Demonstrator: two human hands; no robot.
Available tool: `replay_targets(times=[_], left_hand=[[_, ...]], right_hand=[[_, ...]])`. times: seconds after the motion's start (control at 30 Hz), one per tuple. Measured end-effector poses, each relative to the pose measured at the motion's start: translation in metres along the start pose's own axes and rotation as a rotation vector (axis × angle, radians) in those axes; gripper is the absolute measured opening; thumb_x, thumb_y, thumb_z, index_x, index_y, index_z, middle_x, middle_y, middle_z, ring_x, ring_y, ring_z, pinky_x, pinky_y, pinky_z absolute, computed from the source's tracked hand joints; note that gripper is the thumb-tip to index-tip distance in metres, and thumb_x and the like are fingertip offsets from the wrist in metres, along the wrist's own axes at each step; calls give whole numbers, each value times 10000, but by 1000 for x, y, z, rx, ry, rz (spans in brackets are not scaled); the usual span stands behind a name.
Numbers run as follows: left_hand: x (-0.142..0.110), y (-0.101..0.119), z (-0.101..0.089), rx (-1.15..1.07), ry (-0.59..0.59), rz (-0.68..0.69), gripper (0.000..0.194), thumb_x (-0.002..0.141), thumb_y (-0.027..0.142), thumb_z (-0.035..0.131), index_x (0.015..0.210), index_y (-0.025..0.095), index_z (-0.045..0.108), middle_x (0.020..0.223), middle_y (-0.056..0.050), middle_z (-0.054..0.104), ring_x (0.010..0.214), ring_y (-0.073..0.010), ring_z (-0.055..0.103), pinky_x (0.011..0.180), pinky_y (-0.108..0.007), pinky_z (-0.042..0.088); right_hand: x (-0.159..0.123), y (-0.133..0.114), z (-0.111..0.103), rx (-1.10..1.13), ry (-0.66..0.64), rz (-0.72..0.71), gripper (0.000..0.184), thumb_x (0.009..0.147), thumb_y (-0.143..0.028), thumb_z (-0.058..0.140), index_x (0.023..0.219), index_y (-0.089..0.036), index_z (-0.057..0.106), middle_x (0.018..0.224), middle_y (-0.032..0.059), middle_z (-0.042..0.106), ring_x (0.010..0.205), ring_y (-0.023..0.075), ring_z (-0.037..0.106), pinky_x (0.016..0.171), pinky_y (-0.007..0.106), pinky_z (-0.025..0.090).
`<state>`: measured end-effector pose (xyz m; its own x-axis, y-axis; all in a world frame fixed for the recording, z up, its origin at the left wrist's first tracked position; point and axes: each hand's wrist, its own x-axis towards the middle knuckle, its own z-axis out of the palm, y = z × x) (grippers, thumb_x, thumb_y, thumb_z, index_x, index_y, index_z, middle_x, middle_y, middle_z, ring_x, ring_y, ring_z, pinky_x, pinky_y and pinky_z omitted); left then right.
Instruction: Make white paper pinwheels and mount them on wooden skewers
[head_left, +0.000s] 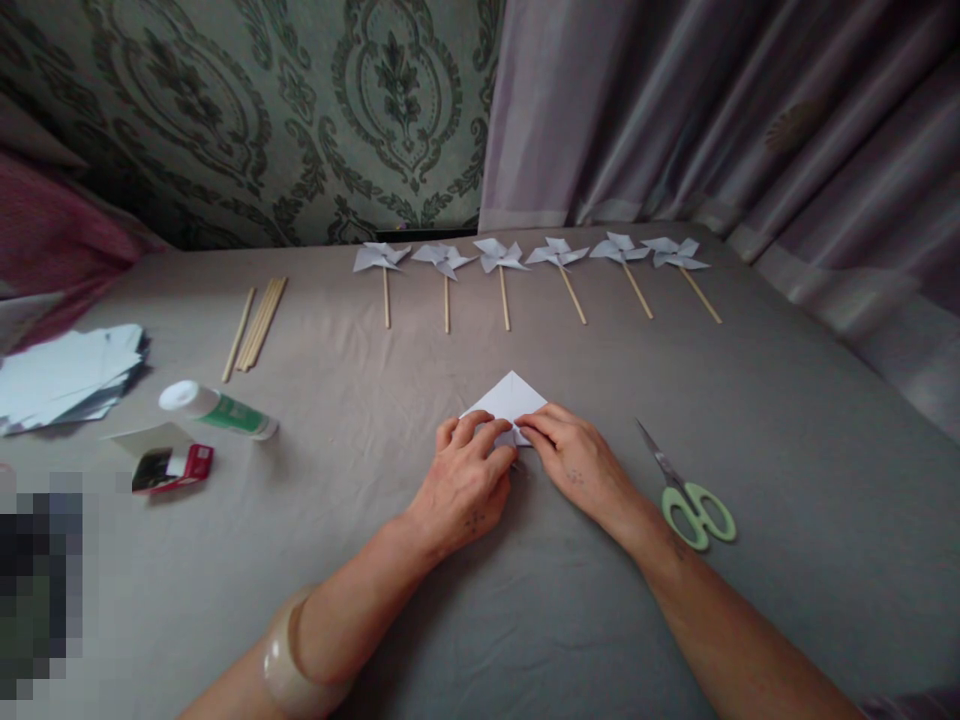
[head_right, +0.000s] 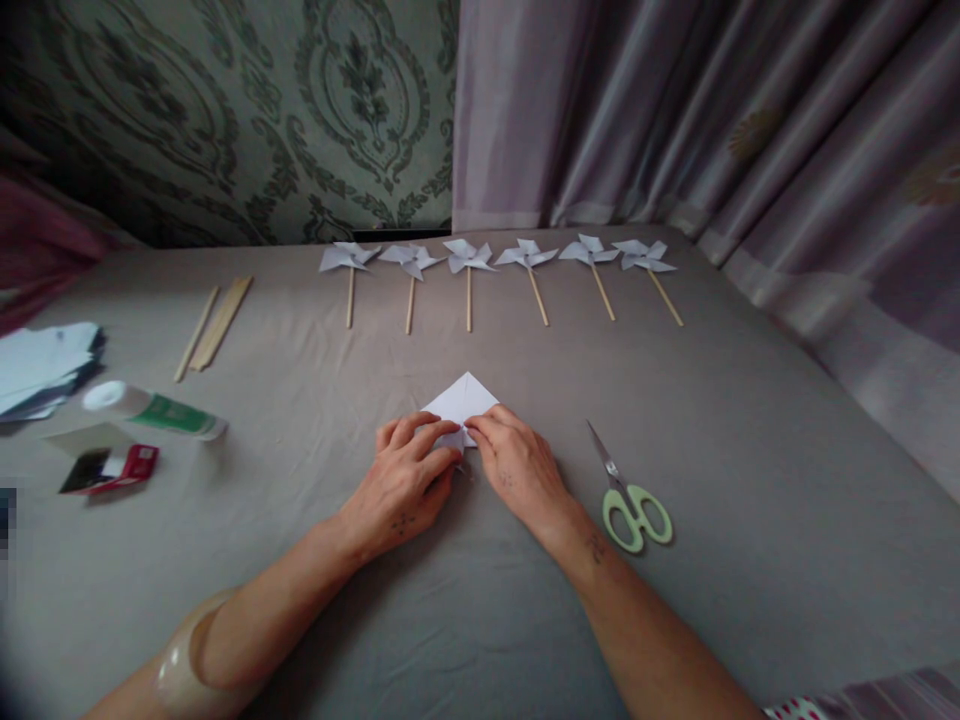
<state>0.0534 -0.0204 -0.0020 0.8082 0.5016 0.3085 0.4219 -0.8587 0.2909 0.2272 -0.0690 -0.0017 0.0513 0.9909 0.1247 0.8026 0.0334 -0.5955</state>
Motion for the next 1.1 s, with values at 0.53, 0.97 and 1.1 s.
replay_targets(times=[0.53, 0.97, 1.1], left_hand=[[0, 0, 0, -16, -6, 1, 182, 831, 141, 527, 941, 179, 667, 1240, -81, 625, 1184, -294, 464, 955, -470, 340], [6, 12, -3, 23, 60, -90, 260, 918, 281, 450, 1054, 179, 647, 1287, -126, 559, 1195, -314, 444, 963, -506, 365], [7, 14, -2, 51, 5, -120, 314, 937, 321, 422, 1112, 184, 644, 1359, -139, 490, 1233, -336, 401, 988, -536, 347]], right_hand=[[-1, -2, -2, -49, -55, 9, 265, 962, -202, 445, 1111, -186, 664, 1040, 63, 669, 964, 186, 632, 871, 287, 457], [10, -17, -21, -256, -180, 44, 326, 883, -108, 437, 1067, -213, 685, 1051, 63, 637, 973, 189, 617, 780, 272, 434], [14, -15, -22, -280, -190, 44, 326, 886, -123, 438, 1065, -215, 696, 1039, 72, 646, 934, 187, 625, 749, 267, 432]])
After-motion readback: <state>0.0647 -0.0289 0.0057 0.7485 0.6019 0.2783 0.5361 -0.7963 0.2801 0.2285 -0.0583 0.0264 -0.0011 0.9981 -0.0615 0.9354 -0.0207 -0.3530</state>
